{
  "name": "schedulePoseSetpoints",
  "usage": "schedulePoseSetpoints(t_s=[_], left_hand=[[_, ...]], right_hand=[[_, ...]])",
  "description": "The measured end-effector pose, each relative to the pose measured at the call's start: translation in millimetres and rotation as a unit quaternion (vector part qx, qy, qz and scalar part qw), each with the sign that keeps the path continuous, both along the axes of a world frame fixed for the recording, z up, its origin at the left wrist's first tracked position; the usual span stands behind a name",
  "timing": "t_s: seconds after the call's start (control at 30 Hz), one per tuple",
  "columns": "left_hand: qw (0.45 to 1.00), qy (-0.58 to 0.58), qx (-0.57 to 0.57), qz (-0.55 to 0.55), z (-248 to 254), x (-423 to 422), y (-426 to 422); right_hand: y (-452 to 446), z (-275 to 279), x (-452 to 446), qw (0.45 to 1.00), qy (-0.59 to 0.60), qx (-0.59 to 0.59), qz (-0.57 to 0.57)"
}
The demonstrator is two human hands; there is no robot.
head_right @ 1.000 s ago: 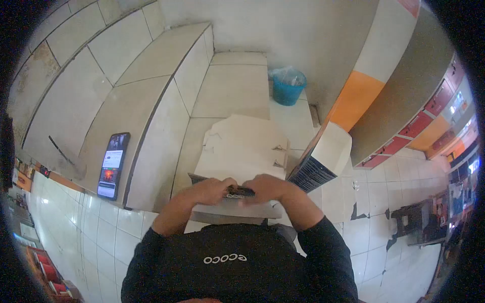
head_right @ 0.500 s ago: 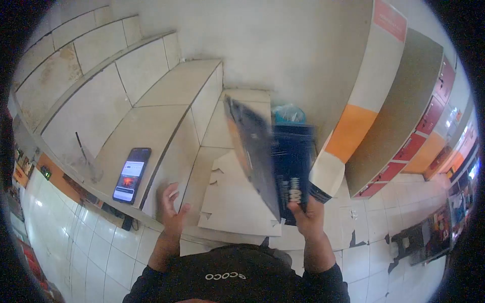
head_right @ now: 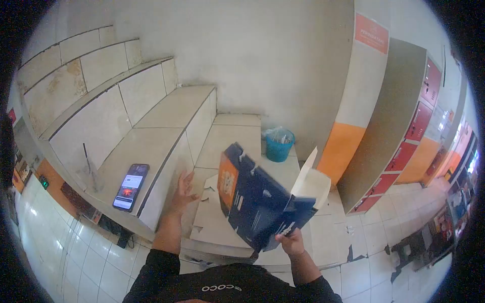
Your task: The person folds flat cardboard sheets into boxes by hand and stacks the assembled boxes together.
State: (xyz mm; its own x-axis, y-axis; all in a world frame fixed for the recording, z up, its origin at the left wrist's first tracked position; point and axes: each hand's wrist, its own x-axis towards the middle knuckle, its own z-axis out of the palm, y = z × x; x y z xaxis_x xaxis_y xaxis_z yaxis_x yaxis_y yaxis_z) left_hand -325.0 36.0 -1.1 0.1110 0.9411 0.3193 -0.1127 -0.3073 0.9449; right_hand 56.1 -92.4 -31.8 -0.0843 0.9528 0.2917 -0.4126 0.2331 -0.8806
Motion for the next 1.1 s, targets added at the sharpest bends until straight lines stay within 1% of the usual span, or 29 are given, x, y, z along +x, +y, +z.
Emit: schedulePoseSetpoints(t_s=[0.1,0.13,0.17,0.2,0.23,0.27,0.3,0.33,0.4,0.43,0.47,0.5,0.53,0.57,0.6,0.67,0.7,0.73,0.77,0.8,0.9,0.93,1.0,1.03,1.07,1.1], left_hand=[[0.998,-0.040,-0.010,-0.039,24,10,3],[0.995,-0.034,-0.031,-0.086,13,-1,14],[0.989,-0.028,-0.052,-0.133,-11,-24,31],[0.986,-0.036,-0.059,-0.149,-12,-27,26],[0.983,-0.043,-0.067,-0.165,-12,-29,21],[0.985,-0.065,-0.061,-0.149,14,-20,-13],[0.986,-0.085,-0.052,-0.133,29,-11,-30],[0.991,-0.064,-0.066,-0.093,21,-12,-37],[0.995,-0.024,-0.097,-0.006,3,-16,-54],[0.994,-0.037,-0.107,-0.006,-2,-17,-58],[0.992,-0.051,-0.116,-0.008,-7,-17,-60],[0.990,-0.064,-0.124,-0.012,-12,-15,-61],[0.990,-0.081,-0.114,0.017,-19,-15,-63],[0.989,-0.098,-0.105,0.046,-29,-15,-67],[0.986,-0.115,-0.096,0.073,-35,-14,-67],[0.989,-0.143,-0.018,-0.001,-42,-12,-64],[0.988,-0.153,-0.018,0.014,-36,-8,-69],[0.986,-0.163,-0.018,0.029,-30,-4,-74],[0.980,-0.165,-0.052,0.094,-3,12,-80],[0.970,-0.165,-0.084,0.160,12,18,-84],[0.980,-0.130,-0.062,0.136,8,2,-76],[0.985,-0.141,-0.039,0.094,12,0,-76],[0.987,-0.163,0.009,0.008,28,3,-77],[0.983,-0.183,-0.010,-0.015,28,4,-71],[0.978,-0.203,-0.030,-0.038,25,6,-64],[0.971,-0.224,-0.051,-0.062,20,10,-57]], right_hand=[[1,26,7,0.999,-0.041,0.016,0.025],[6,26,10,0.997,-0.058,0.030,0.035],[13,25,14,0.995,-0.075,0.044,0.042],[18,24,17,0.993,-0.091,0.058,0.048],[21,25,19,0.991,-0.123,0.029,0.047],[22,26,19,0.987,-0.156,-0.002,0.045],[26,25,20,0.981,-0.185,-0.029,0.042],[34,6,16,0.993,-0.113,-0.001,0.030],[37,1,7,0.998,-0.044,0.028,-0.030],[35,-2,1,0.997,-0.009,0.038,-0.060],[31,-1,-3,0.979,-0.121,0.073,-0.147],[28,5,-8,0.939,-0.230,0.108,-0.232],[25,13,-12,0.878,-0.334,0.141,-0.313],[21,19,-17,0.797,-0.433,0.170,-0.386],[17,26,-27,0.806,-0.431,0.175,-0.366],[5,61,-51,0.891,-0.325,0.165,-0.271],[2,73,-58,0.926,-0.268,0.154,-0.218],[8,71,-52,0.942,-0.293,0.068,-0.150],[15,67,-47,0.947,-0.311,-0.017,-0.079],[19,67,-50,0.963,-0.260,-0.068,-0.031],[35,70,-55,0.966,-0.249,-0.073,-0.005],[40,82,-47,0.953,-0.299,-0.029,0.023],[59,78,-41,0.981,-0.186,-0.032,0.048],[67,74,-37,0.989,-0.130,-0.036,0.062],[75,76,-32,0.955,-0.251,-0.158,0.027],[81,76,-33,0.959,-0.240,-0.150,0.032]])
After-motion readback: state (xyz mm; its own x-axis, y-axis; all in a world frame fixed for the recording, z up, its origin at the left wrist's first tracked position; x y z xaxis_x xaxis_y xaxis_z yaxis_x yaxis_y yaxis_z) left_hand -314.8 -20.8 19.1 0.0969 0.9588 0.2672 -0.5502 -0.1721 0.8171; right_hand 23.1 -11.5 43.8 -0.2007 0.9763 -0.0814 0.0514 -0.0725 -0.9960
